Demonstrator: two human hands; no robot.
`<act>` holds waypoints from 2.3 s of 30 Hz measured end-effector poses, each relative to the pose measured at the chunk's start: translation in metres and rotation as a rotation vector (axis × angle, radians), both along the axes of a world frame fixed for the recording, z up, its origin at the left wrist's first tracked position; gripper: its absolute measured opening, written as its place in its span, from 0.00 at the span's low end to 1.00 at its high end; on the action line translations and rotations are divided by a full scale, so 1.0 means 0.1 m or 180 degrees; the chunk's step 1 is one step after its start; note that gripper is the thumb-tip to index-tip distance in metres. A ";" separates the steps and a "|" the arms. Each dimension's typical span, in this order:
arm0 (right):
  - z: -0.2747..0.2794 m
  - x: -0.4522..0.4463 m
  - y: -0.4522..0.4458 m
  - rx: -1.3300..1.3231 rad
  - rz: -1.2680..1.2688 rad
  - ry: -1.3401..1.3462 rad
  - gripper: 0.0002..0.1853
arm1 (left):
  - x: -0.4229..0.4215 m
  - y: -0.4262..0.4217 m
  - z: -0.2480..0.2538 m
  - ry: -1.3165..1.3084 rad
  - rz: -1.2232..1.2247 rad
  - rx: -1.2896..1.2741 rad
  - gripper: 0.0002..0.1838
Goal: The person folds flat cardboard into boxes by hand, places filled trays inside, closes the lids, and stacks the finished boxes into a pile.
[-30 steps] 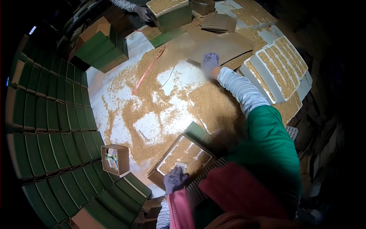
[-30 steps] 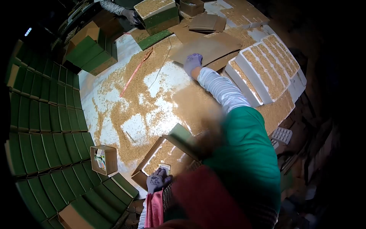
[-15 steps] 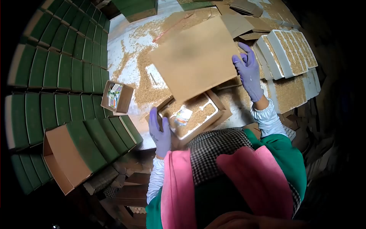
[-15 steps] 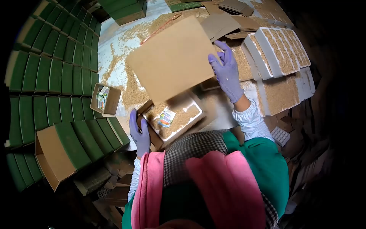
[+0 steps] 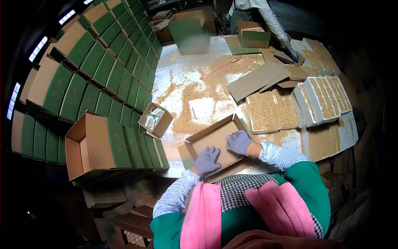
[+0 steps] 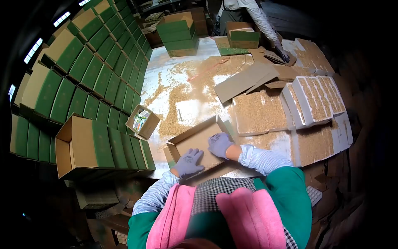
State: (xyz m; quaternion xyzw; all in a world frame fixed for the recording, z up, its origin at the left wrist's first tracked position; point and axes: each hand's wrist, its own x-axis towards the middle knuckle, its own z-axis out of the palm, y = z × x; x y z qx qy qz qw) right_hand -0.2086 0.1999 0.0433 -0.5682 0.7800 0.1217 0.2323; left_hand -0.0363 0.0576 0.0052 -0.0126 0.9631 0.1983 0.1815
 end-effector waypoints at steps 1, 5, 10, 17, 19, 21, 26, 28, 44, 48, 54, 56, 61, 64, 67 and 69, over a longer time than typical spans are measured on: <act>0.00 0.00 -0.03 -0.0365 -0.0150 -0.0201 0.35 | 0.04 0.00 0.08 0.0170 0.0444 0.0292 0.33; -0.31 -0.07 -0.04 -0.0538 -0.0239 -0.0554 0.36 | 0.09 -0.12 0.57 0.2280 0.1172 0.0476 0.19; 0.37 -0.49 0.52 -0.1786 -0.1629 -0.0969 0.35 | 0.65 -0.46 -0.26 0.1189 0.2851 0.2740 0.31; -0.68 -0.49 0.39 -0.1325 -0.0486 -0.1408 0.43 | 0.11 0.11 0.07 0.0518 0.4008 0.2113 0.56; -0.25 -0.50 0.39 -0.1644 -0.1043 -0.1041 0.55 | 0.28 -0.07 -0.51 0.0974 0.3779 0.1903 0.56; -0.83 -0.49 0.35 -0.1760 -0.1857 -0.1708 0.55 | 0.39 -0.34 -1.31 0.0682 0.3765 0.1766 0.53; -0.24 0.03 0.23 -0.2245 -0.3090 -0.4357 0.47 | 0.56 -0.54 -0.53 0.0987 0.2940 0.3347 0.39; 0.13 0.08 0.19 -0.2961 -0.2719 -0.5246 0.36 | 0.78 -0.68 0.37 0.1359 0.2976 0.3235 0.34; 2.51 1.72 -2.66 -0.3512 -0.0548 -0.4459 0.56 | 3.59 -2.88 1.44 0.5026 0.3086 0.2059 0.43; 2.49 2.05 -3.08 -0.2309 -0.0599 -0.3541 0.73 | 3.64 -2.98 1.46 0.4865 0.4026 0.1338 0.38; 2.04 1.14 -2.25 -0.3789 0.0125 -0.1270 0.44 | 2.97 -2.00 1.84 0.6035 0.4586 -0.0639 0.27; 1.44 0.63 -1.54 -0.2980 -0.0157 -0.1964 0.42 | 2.84 -1.51 1.25 0.5621 0.3802 -0.1829 0.23; -1.05 0.08 0.68 0.0038 -0.1783 -0.0485 0.75 | 1.71 -0.32 -0.32 0.0660 0.2075 0.0045 0.56; -1.50 0.30 1.24 -0.0405 -0.1810 -0.0326 0.75 | 1.42 0.12 -0.69 -0.0881 0.1767 -0.0816 0.62; -1.54 0.19 1.37 -0.0601 -0.1586 -0.0540 0.75 | 1.58 0.10 -1.42 -0.0297 0.1788 -0.0835 0.61; -1.46 0.14 1.44 -0.0770 -0.1614 -0.0928 0.74 | 1.71 0.02 -1.46 -0.0009 0.1739 -0.0693 0.54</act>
